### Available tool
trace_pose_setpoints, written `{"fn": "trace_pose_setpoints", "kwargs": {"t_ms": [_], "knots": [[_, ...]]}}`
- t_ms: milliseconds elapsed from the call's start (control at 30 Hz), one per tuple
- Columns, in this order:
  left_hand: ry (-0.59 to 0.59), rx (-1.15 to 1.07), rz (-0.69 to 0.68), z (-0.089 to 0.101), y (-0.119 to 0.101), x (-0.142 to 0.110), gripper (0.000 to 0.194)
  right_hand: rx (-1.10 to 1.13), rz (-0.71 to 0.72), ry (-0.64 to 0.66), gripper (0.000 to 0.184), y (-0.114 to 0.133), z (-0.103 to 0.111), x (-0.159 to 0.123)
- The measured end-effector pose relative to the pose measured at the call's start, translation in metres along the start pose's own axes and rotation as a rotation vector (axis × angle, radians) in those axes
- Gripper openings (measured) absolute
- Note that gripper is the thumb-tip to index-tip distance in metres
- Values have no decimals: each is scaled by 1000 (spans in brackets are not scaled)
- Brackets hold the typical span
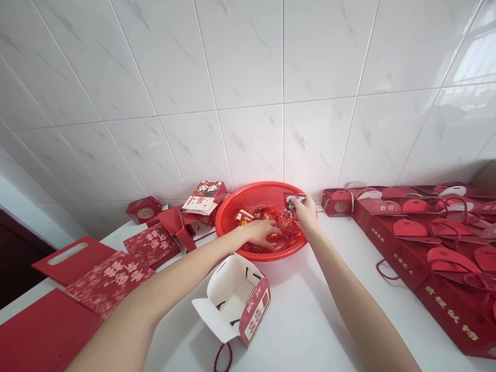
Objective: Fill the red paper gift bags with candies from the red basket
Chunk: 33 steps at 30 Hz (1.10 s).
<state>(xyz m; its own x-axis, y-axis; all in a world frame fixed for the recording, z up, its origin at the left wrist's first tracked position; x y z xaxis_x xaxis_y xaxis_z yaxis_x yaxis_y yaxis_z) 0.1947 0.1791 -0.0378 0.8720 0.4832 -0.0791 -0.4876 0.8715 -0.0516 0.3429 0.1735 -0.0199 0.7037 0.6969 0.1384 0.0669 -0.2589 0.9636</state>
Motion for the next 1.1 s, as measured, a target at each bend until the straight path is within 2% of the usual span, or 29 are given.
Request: {"fn": "trace_pose_setpoints", "kwargs": {"t_ms": [233, 367, 467, 633, 767, 967, 1100], "knots": [[-135, 140, 307, 20, 28, -4, 37, 14, -6, -8, 21, -3, 0, 2], [-155, 120, 451, 30, 44, -12, 26, 18, -7, -10, 20, -3, 1, 1], [-97, 99, 489, 29, 46, -17, 23, 16, -16, -12, 20, -4, 2, 1], [89, 98, 480, 18, 35, -22, 40, 13, -30, 7, 21, -6, 1, 0], [198, 92, 485, 11, 29, -24, 33, 28, -52, 13, 22, -8, 1, 0], [310, 72, 502, 3, 28, -22, 24, 45, -67, 11, 23, -6, 1, -1], [334, 27, 503, -2, 26, -23, 34, 45, -71, 5, 21, -3, 1, -2]]}}
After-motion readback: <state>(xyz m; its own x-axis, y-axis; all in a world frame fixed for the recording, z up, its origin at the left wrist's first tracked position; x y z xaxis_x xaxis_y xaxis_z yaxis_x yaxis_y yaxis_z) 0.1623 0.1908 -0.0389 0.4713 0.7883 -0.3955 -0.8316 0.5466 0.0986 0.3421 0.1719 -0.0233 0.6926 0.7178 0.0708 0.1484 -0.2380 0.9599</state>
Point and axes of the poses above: each hand's wrist, its own x-axis towards the middle knuckle, its own z-axis out of the back of the hand, y = z × x, the point moved 8 cm from there along x, towards the middle knuckle, and after that the axes turned 7 degrees about -y, right-handed, at the moved point
